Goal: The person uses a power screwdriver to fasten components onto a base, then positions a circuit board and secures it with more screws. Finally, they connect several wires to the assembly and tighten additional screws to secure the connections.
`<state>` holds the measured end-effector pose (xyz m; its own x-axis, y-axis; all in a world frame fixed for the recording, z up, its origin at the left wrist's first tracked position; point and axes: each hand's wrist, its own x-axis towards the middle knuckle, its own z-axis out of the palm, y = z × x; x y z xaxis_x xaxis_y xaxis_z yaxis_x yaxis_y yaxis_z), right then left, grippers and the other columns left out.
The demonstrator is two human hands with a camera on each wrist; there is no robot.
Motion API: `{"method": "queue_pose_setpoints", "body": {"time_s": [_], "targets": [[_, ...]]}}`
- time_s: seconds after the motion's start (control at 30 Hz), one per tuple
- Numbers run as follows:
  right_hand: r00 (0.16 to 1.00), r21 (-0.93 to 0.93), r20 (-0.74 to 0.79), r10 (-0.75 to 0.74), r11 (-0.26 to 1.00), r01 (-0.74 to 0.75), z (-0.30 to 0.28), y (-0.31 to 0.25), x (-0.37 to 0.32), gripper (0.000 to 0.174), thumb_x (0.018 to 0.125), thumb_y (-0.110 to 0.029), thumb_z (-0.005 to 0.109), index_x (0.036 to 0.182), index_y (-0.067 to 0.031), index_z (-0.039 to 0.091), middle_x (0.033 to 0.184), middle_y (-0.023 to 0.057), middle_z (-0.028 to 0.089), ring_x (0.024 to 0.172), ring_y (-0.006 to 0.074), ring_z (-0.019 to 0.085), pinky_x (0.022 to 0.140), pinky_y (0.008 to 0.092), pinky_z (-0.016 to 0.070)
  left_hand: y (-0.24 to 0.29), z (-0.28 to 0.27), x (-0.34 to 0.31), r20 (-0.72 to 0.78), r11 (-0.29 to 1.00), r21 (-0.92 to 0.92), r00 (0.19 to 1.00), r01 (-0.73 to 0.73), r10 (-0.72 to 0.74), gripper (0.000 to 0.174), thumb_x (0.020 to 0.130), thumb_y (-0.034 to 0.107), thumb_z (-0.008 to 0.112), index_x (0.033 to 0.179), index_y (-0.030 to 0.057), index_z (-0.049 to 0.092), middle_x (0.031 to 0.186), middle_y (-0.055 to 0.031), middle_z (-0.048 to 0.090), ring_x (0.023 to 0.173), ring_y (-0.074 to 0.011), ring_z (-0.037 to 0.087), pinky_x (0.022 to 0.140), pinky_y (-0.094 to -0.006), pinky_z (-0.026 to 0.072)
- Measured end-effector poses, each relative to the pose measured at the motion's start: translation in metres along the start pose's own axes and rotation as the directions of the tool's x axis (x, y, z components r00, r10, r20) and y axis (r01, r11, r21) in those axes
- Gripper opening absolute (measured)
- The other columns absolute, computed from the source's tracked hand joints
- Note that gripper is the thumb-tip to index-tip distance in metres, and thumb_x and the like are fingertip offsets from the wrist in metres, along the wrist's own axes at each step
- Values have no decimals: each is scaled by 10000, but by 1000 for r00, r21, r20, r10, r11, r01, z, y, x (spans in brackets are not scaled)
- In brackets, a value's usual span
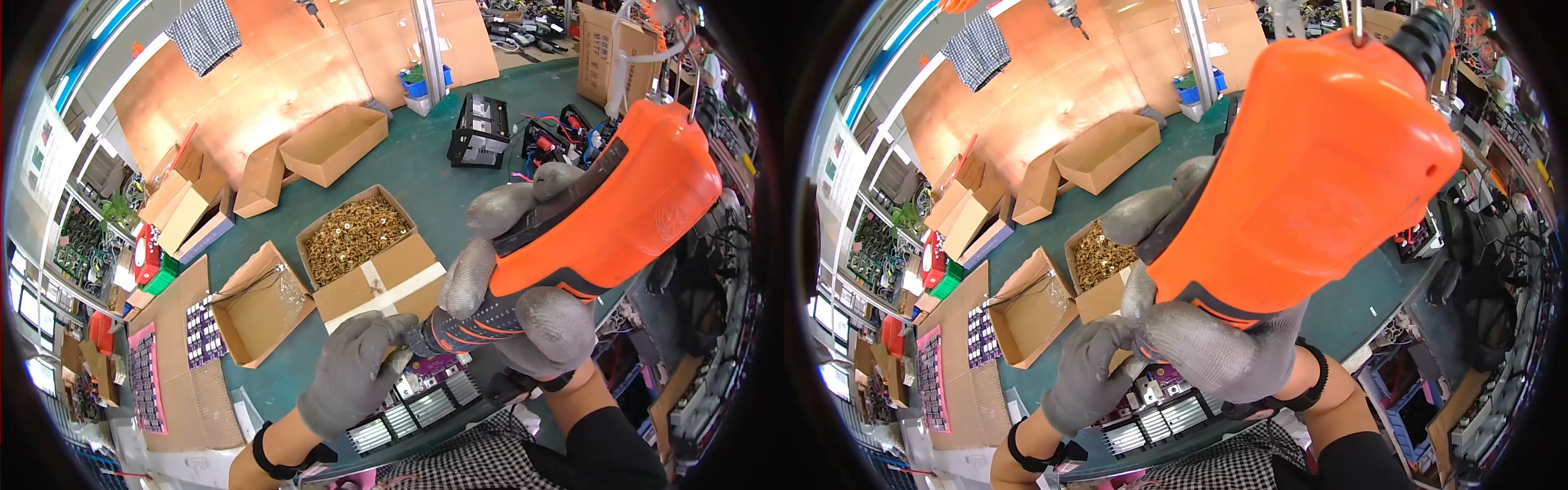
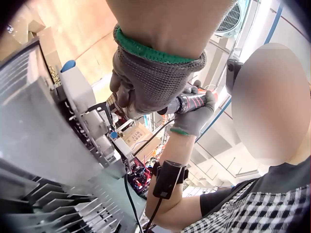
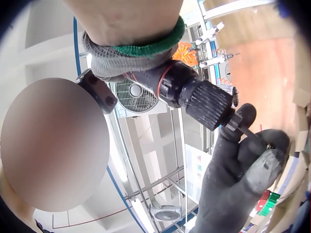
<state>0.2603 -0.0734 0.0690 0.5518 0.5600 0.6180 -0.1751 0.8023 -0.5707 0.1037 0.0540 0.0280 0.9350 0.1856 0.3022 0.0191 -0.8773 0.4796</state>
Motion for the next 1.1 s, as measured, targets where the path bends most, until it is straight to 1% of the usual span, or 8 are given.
{"method": "queue_pose_setpoints", "body": {"time_s": [0.3, 0.43, 0.53, 0.67, 0.73, 0.83, 0.97, 1.1], "targets": [[1000, -151, 0, -23, 988, 23, -1, -6, -5, 705, 770, -48, 692, 1354, -123, 305, 1192, 172, 547, 768, 256, 671, 660, 382, 563, 9, 8, -11, -103, 1000, 5, 994, 20, -19, 434, 735, 88, 712, 1138, 62, 554, 862, -53, 665, 895, -275, 611, 812, -404, 464], [996, -535, 84, -37, 842, 76, -8, -4, -12, 698, 744, 7, 666, 1340, -82, 312, 1151, 174, 573, 742, 216, 658, 643, 345, 548, 12, 8, -16, -45, 993, 78, 996, 85, -82, 514, 747, 263, 724, 1177, 55, 535, 1014, -105, 636, 978, -318, 577, 898, -441, 428], [990, -634, 134, -53, 763, 127, -16, 3, -13, 623, 754, 23, 641, 1300, -36, 347, 1110, 186, 593, 727, 190, 646, 638, 315, 533, 10, -4, -31, 53, 969, 226, 992, 96, -111, 649, 741, 454, 699, 1207, 39, 518, 1113, -147, 596, 1030, -343, 551, 920, -451, 414], [988, -408, -150, 29, 909, -89, -6, 2, -16, 430, 709, 36, 648, 1112, -6, 504, 1037, 120, 626, 822, 153, 619, 723, 299, 510, -1, 11, -57, 170, 938, 315, 963, 147, -208, 814, 725, 614, 648, 1263, 25, 488, 1091, -163, 595, 1003, -342, 572, 891, -425, 435], [989, -400, -142, 30, 913, -85, -7, 5, -16, 428, 714, 19, 653, 1114, -9, 504, 1027, 112, 627, 824, 150, 618, 724, 295, 507, 2, 19, -60, 179, 930, 301, 946, 209, -270, 806, 720, 605, 659, 1256, 25, 498, 1054, -161, 611, 968, -333, 592, 866, -418, 448], [999, -564, 29, 24, 825, -3, -19, 14, -18, 596, 778, -46, 663, 1293, -44, 362, 1061, 159, 596, 734, 181, 642, 647, 301, 523, 4, 23, -59, 181, 913, 284, 919, 291, -350, 778, 711, 582, 680, 1231, 26, 521, 963, -142, 635, 887, -313, 616, 807, -404, 465], [999, -638, 35, 39, 770, -8, -20, 17, -21, 587, 777, -65, 674, 1282, -47, 375, 1002, 137, 594, 724, 178, 638, 640, 297, 522, 6, 26, -60, 146, 905, 286, 919, 314, -366, 725, 696, 551, 708, 1189, 42, 551, 904, -121, 644, 822, -301, 619, 755, -394, 470], [990, -497, -133, 48, 861, -109, -9, 17, -21, 361, 710, -7, 670, 1049, -10, 545, 947, 77, 630, 820, 140, 612, 723, 281, 499, 6, 26, -60, 126, 903, 280, 920, 325, -370, 695, 686, 539, 719, 1162, 57, 563, 914, -118, 646, 820, -299, 619, 754, -392, 471]]}}
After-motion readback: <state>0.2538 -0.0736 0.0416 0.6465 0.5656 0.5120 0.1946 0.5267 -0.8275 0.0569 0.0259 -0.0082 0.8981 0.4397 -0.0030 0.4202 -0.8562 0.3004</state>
